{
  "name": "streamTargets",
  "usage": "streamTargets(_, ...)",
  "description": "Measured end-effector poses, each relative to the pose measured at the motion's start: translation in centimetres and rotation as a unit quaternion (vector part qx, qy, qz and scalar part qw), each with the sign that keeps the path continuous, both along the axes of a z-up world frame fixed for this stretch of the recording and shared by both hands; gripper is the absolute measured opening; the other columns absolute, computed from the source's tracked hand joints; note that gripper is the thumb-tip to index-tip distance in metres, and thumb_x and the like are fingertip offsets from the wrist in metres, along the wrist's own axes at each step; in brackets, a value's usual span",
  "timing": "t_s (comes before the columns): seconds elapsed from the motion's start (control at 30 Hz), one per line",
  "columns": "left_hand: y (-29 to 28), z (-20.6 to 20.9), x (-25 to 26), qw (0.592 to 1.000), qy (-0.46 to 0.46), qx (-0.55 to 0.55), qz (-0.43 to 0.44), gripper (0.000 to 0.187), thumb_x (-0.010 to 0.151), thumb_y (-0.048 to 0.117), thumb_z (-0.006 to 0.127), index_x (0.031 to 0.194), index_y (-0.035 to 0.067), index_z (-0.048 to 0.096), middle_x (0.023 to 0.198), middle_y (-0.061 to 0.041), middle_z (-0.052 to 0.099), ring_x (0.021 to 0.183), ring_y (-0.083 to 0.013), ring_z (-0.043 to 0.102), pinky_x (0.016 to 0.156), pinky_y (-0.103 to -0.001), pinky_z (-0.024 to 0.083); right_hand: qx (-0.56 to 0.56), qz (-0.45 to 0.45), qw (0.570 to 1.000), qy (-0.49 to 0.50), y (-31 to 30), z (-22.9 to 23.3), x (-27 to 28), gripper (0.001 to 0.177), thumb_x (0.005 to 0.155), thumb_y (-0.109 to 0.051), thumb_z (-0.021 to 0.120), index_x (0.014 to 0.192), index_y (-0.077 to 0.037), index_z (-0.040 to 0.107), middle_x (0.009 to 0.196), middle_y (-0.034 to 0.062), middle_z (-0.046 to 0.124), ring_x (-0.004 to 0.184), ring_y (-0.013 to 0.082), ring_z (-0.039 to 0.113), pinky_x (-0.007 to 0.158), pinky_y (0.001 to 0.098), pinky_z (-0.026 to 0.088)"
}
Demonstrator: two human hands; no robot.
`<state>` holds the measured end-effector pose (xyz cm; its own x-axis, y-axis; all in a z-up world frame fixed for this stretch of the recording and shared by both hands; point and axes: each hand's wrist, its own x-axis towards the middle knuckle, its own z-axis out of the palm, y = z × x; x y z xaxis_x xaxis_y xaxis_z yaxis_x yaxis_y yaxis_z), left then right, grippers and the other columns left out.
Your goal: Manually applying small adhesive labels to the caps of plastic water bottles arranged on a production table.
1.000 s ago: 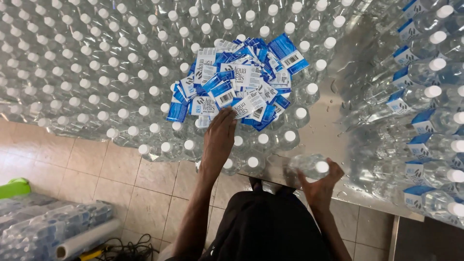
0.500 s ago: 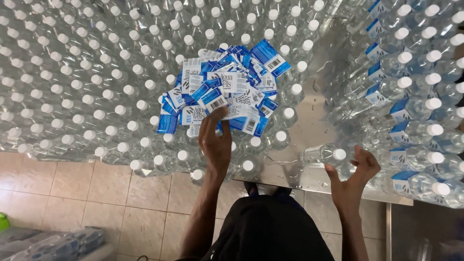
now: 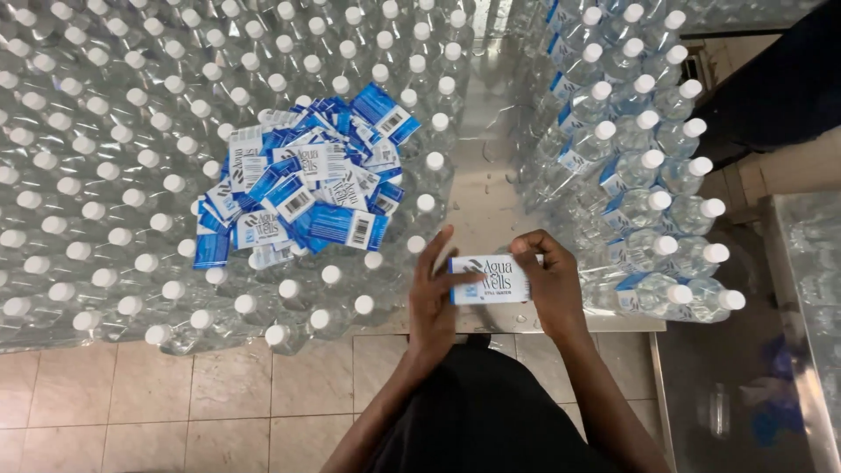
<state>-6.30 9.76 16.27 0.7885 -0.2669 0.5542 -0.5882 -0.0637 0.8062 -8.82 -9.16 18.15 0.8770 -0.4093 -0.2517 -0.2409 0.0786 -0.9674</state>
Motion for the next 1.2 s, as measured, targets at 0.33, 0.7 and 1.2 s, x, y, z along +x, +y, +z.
streamTargets(0.33,-6.7,-1.7,-3.0,0.849,0.492,-0.185,-0.048,0.035,0.107,0.023,0.074,0.135,0.002,0.07,0.106,-0.014,0.075,0.096,-0.0158,0.069,0.085,-0.032,0.059,-0.344,-0.042,0.926,-0.147,-4.9,-4.6,-3.3,0.04,0.097,-0.047,0.089,0.092,-0.015,0.066,0.068,-0.0005,0.067,0.06,0.0155,0.063,0.057,0.0267,0.049)
streamTargets(0.7,-14.2,-17.4,-8.0,0.7,0.184,-0.614,-0.316,0.041,0.094,0.053,0.084,0.076,0.026,0.059,0.082,0.014,0.051,0.084,-0.0022,0.037,0.071,-0.014,0.037,-0.45,0.116,0.784,-0.412,-3.2,-5.7,-4.2,0.057,0.098,-0.042,0.082,0.061,-0.015,0.048,0.051,0.0018,0.046,0.038,0.0219,0.047,0.039,0.0306,0.041)
streamTargets(1.2,-10.7,-2.9,-5.3,0.882,0.436,-0.181,0.013,0.07,0.124,0.027,0.043,0.055,0.016,0.046,0.056,0.006,0.045,0.057,-0.0031,0.034,0.068,-0.026,0.037,-0.284,0.151,0.909,-0.263,-6.5,-0.8,-6.6,0.036,0.11,-0.035,0.064,0.119,-0.003,0.076,0.106,0.0126,0.074,0.097,0.0358,0.076,0.085,0.0452,0.06)
